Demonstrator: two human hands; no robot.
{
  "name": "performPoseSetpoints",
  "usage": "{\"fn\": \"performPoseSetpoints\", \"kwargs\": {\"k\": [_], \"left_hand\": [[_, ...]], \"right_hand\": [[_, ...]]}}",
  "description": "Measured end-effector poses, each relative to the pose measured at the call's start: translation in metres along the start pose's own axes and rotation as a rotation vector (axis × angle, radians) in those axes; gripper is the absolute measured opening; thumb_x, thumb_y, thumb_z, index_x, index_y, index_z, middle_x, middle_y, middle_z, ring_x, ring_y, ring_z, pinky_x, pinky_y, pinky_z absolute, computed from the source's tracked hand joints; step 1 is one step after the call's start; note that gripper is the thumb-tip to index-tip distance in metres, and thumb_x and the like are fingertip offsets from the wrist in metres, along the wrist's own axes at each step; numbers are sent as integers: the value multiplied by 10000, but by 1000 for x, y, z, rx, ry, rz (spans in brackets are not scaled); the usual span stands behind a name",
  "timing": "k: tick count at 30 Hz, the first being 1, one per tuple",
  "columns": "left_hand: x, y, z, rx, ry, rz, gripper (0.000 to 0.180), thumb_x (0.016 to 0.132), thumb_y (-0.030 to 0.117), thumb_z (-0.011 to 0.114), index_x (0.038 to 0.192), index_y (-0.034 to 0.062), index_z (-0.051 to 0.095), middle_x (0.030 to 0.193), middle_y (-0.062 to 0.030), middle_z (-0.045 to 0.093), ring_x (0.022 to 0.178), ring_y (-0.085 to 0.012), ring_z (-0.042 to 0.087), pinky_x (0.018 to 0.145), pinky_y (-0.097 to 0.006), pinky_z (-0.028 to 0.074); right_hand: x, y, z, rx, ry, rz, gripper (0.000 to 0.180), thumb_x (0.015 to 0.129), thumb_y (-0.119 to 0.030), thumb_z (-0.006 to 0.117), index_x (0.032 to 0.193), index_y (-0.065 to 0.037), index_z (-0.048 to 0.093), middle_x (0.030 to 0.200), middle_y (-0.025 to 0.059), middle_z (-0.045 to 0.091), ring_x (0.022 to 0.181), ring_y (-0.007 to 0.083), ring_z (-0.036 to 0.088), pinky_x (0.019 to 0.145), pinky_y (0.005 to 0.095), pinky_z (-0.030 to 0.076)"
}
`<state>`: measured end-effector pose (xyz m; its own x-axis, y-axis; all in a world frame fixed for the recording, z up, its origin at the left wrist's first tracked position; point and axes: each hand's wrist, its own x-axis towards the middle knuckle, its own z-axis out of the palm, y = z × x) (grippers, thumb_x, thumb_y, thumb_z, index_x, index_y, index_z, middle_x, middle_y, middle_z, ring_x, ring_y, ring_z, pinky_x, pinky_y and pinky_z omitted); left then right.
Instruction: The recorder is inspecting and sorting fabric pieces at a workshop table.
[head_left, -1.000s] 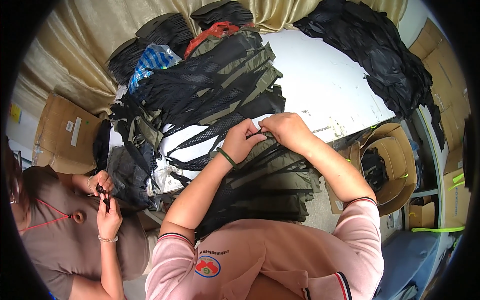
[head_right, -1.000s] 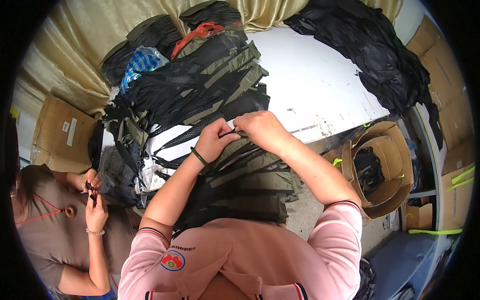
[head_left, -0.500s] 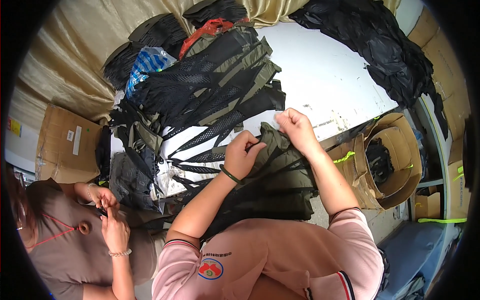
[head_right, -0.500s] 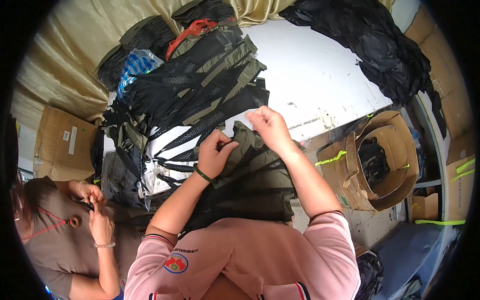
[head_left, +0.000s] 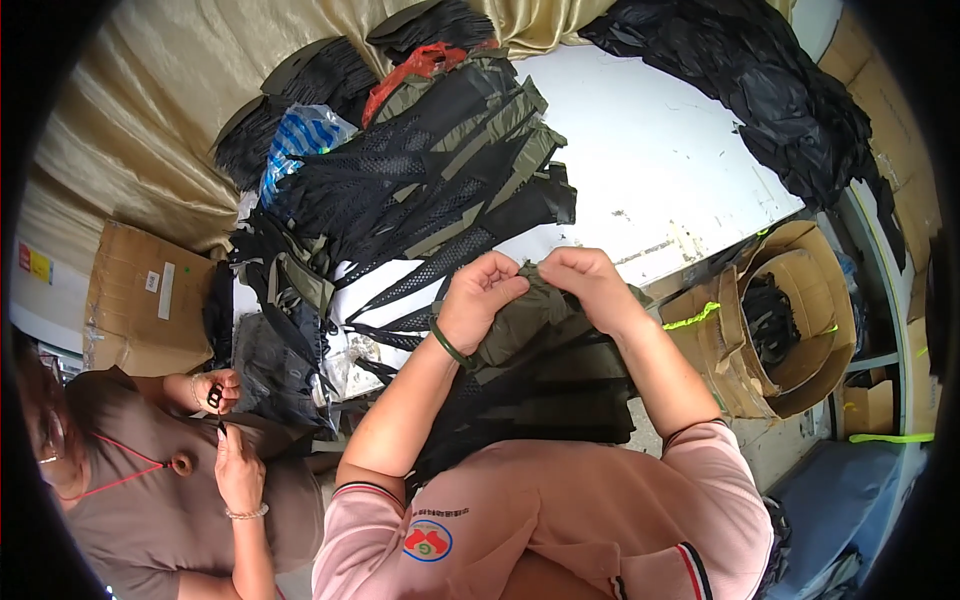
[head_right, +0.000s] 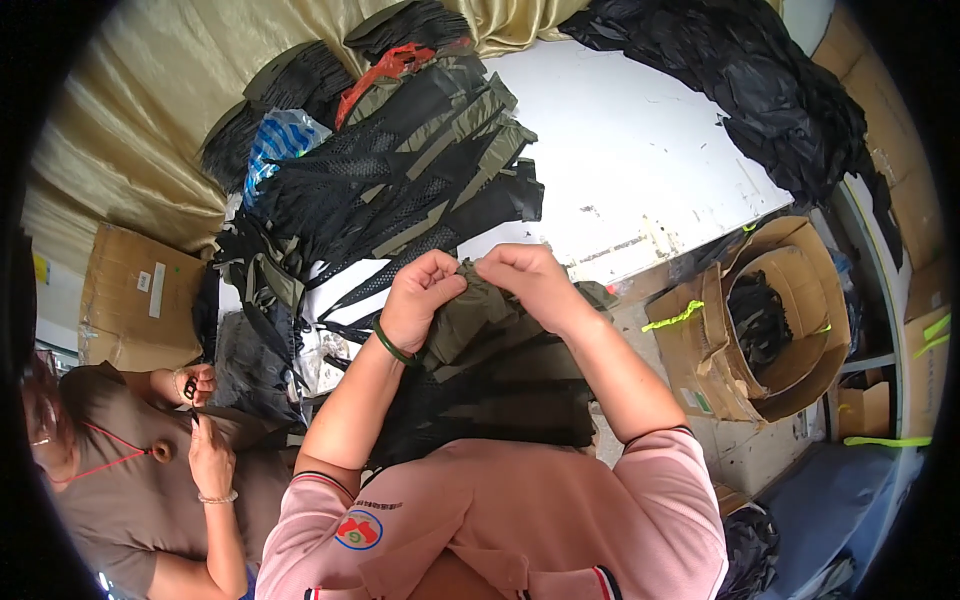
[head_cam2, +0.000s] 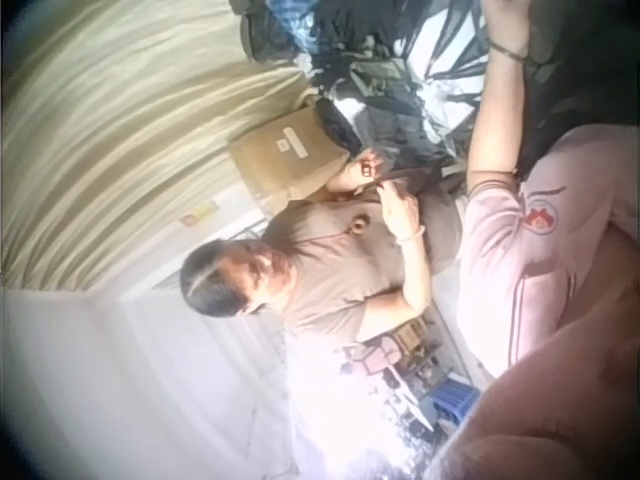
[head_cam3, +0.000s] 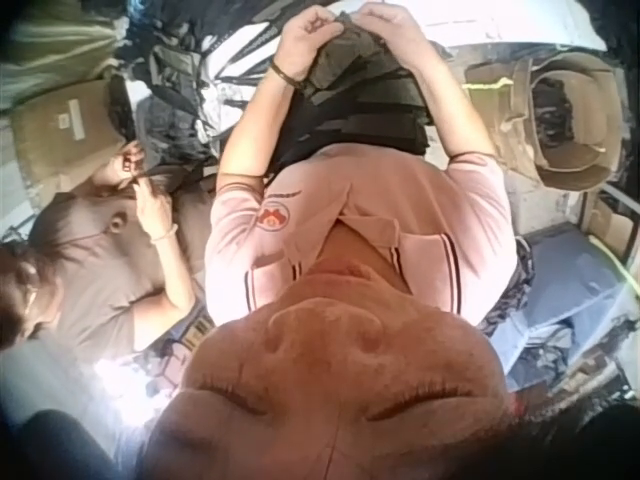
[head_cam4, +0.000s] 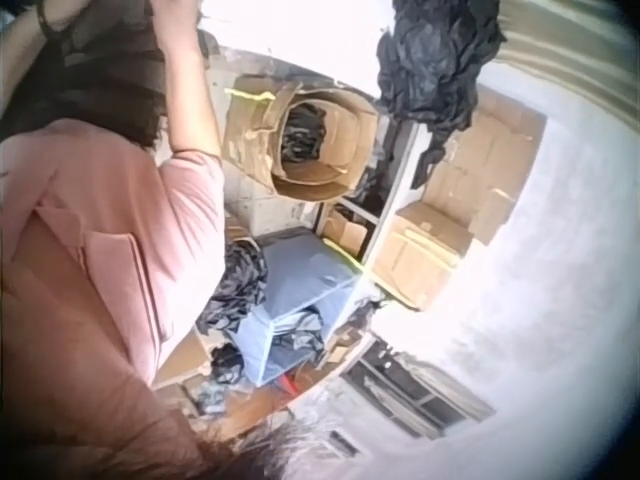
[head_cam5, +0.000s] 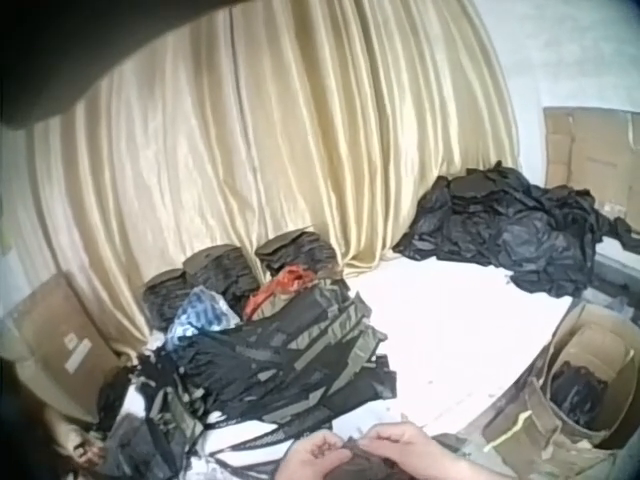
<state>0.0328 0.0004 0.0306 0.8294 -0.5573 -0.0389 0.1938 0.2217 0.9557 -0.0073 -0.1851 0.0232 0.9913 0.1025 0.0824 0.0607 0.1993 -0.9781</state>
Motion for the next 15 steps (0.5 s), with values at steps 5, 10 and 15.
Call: {"fn": "performPoseSetpoints", "kwargs": {"k": [5,10,15], "left_hand": [[-2,2,-12,-163,-58,64,104,885,54,608,978,17,580,895,-43,642,807,-117,611,752,-238,484],[-4,15,-8,-188,-159,90,108,898,88,598,967,7,580,893,-37,591,786,-120,586,746,-236,468],[0,11,-13,-12,-204,252,89,909,66,570,946,2,620,916,-32,552,835,-114,536,765,-232,431]], "right_hand": [[-5,-5,-7,354,-114,257,202,940,-175,551,967,3,643,859,19,619,756,94,562,703,233,458],[-22,-1,17,590,-369,288,154,929,-177,564,999,-39,565,913,32,597,806,125,569,726,273,478],[-25,-15,32,691,-258,330,93,896,-89,579,964,-59,523,821,33,580,729,124,583,657,272,480]]}}
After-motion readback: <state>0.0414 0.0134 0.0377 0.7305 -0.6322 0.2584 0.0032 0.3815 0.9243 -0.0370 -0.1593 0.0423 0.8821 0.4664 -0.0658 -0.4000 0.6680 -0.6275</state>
